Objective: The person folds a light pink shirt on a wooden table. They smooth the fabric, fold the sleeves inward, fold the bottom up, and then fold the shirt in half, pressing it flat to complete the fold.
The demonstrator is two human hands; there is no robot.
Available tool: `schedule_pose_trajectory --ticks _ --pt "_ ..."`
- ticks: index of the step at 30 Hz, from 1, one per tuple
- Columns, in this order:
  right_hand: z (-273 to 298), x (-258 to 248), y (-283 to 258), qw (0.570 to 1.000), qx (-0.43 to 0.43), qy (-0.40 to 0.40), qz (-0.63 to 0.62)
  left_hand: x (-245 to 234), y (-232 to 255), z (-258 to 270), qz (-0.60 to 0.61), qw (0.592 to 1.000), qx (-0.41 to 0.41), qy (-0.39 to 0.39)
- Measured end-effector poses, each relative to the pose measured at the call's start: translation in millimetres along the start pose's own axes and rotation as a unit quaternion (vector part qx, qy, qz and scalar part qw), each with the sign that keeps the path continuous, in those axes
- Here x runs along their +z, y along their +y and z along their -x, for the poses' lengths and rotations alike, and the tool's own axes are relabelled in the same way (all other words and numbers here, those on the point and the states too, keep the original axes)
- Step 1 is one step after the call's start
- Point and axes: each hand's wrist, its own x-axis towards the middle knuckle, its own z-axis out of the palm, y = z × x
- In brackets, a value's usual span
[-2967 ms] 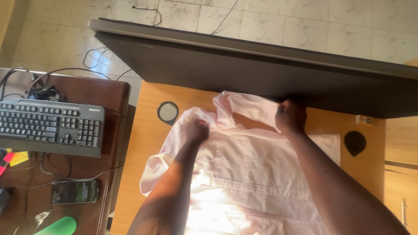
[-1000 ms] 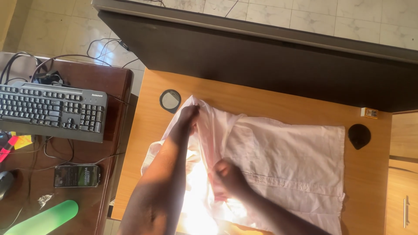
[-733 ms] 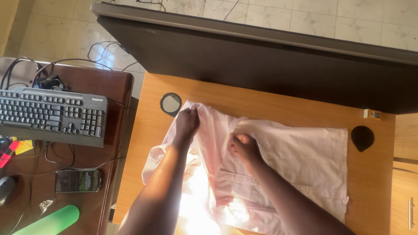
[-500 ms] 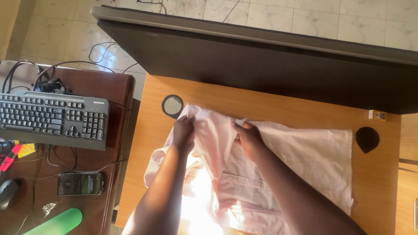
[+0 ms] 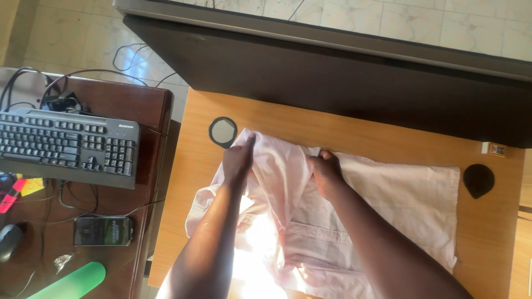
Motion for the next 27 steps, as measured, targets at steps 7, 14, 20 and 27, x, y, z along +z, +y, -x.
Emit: schedule_pose_trajectory --ticks 7,14,20,27 --pt "-7 0 15 0.996 -0.039 0.038 0.075 16 -35 -34 -0.079 0.996 0.046 0.023" --pt "9 3 1 0.996 -0.059 0.03 0.055 11 -51 -41 0.056 0.996 -0.019 0.064" --pt "71 13 -19 0.999 -0.038 0.023 -0.003 -10 -36 -9 0.016 0.999 -0.001 0.051" --pt "92 9 28 0.986 -0.122 0.068 0.09 -22 -57 29 -0.085 0.992 0.053 0.071"
